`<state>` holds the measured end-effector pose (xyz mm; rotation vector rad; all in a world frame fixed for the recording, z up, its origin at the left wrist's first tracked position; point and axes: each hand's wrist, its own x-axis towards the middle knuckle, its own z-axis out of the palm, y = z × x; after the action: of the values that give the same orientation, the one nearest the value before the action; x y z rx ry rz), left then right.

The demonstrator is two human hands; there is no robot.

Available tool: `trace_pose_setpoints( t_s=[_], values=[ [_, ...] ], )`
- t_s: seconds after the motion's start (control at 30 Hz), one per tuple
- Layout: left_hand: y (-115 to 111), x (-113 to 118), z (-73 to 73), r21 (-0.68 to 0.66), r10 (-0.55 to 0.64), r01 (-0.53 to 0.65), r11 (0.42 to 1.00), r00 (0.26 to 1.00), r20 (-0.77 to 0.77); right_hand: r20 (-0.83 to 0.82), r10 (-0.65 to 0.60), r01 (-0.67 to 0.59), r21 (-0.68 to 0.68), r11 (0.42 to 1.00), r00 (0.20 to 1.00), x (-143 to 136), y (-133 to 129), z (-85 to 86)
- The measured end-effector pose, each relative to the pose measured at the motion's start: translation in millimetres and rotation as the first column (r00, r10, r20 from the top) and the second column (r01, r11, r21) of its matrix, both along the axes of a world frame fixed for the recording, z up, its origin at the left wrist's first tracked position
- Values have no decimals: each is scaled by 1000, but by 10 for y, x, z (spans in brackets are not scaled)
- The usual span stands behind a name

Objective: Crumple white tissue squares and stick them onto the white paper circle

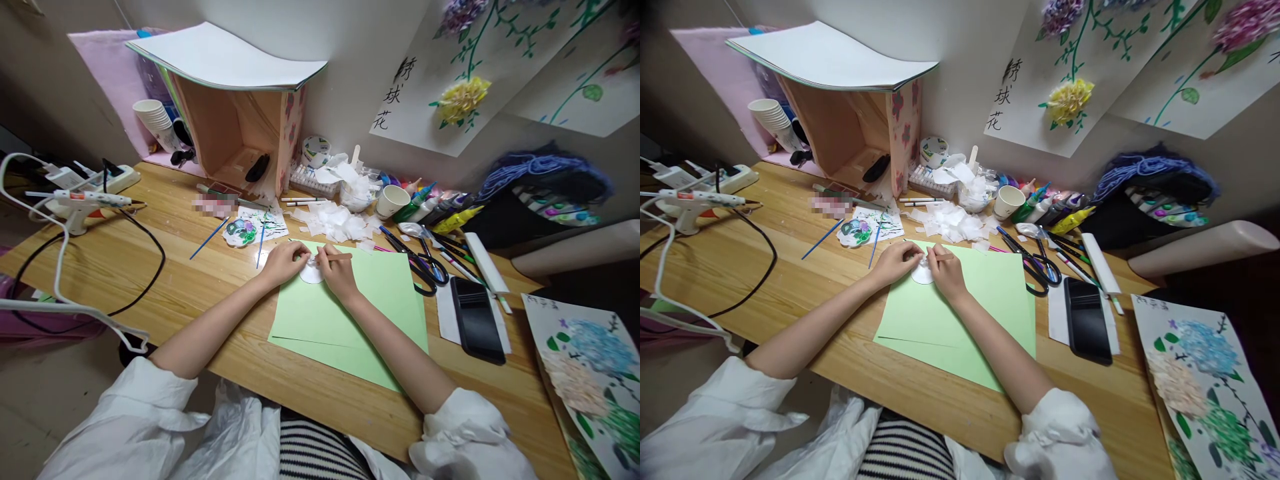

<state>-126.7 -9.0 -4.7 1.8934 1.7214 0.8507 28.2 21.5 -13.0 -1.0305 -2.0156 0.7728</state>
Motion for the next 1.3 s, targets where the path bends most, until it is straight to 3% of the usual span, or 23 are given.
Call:
trace_pose_setpoints(
  t_s=[0.5,1.03,1.3],
  values=[
    [23,0,-28,2,9,-9,1000,999,-38,13,31,-32,92,995,999,11,-5,5],
    [21,3,-19,-2,11,-12,1000,999,-52,-60,6,-2,60,998,998,32,-20,14],
    [17,11,-1,-20,21,-23,1000,998,-67,36,27,-30,72,997,999,-2,-4,24]
  ],
)
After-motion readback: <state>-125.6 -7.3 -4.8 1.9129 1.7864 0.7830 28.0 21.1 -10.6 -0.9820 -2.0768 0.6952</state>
